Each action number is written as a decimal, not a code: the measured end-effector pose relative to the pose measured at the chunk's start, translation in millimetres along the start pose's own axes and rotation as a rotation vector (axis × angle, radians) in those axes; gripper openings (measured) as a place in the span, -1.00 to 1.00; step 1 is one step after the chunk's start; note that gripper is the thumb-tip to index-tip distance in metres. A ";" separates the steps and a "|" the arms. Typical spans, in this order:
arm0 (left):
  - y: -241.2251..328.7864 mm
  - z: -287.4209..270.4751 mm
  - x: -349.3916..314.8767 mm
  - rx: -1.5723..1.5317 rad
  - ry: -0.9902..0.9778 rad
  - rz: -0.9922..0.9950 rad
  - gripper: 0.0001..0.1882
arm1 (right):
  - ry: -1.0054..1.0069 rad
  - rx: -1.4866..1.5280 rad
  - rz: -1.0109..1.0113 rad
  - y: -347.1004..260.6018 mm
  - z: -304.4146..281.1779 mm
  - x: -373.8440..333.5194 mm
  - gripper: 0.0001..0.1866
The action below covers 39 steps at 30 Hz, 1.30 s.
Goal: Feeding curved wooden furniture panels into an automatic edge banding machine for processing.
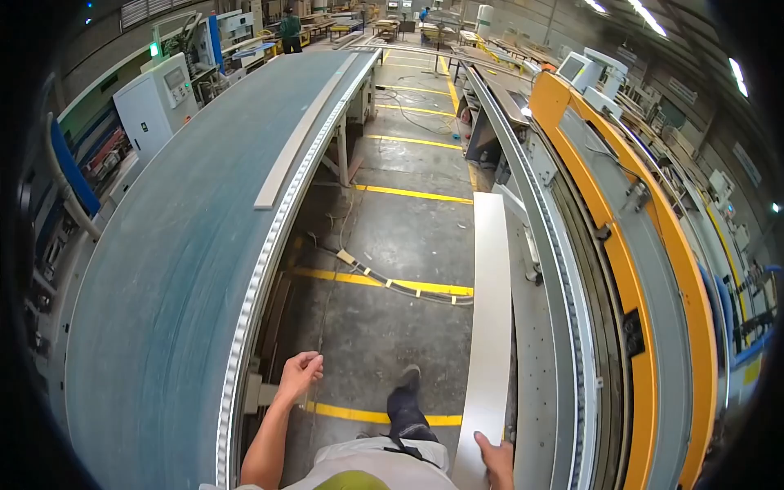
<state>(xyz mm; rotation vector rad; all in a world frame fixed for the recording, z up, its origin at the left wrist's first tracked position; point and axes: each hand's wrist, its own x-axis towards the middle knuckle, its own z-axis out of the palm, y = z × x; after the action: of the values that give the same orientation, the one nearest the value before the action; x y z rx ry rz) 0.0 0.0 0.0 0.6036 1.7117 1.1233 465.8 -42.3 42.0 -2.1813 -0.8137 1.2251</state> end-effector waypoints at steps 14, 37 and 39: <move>165.8 40.9 292.1 -0.189 0.113 -0.052 -0.66 | 0.085 -0.190 -0.550 -359.4 138.3 284.6 -0.61; 497.0 117.7 805.8 0.188 -0.243 0.349 -0.57 | 0.876 0.334 -0.914 -840.3 261.2 482.0 -0.45; 510.5 145.6 858.0 0.138 -0.245 0.359 -0.59 | 0.887 0.420 -0.918 -867.7 256.7 518.1 -0.38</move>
<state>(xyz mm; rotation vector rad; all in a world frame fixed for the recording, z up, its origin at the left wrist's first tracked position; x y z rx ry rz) -270.8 970.6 51.0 1.1219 1.5114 1.1260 237.2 960.8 211.8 -1.4358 -0.8659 -0.0594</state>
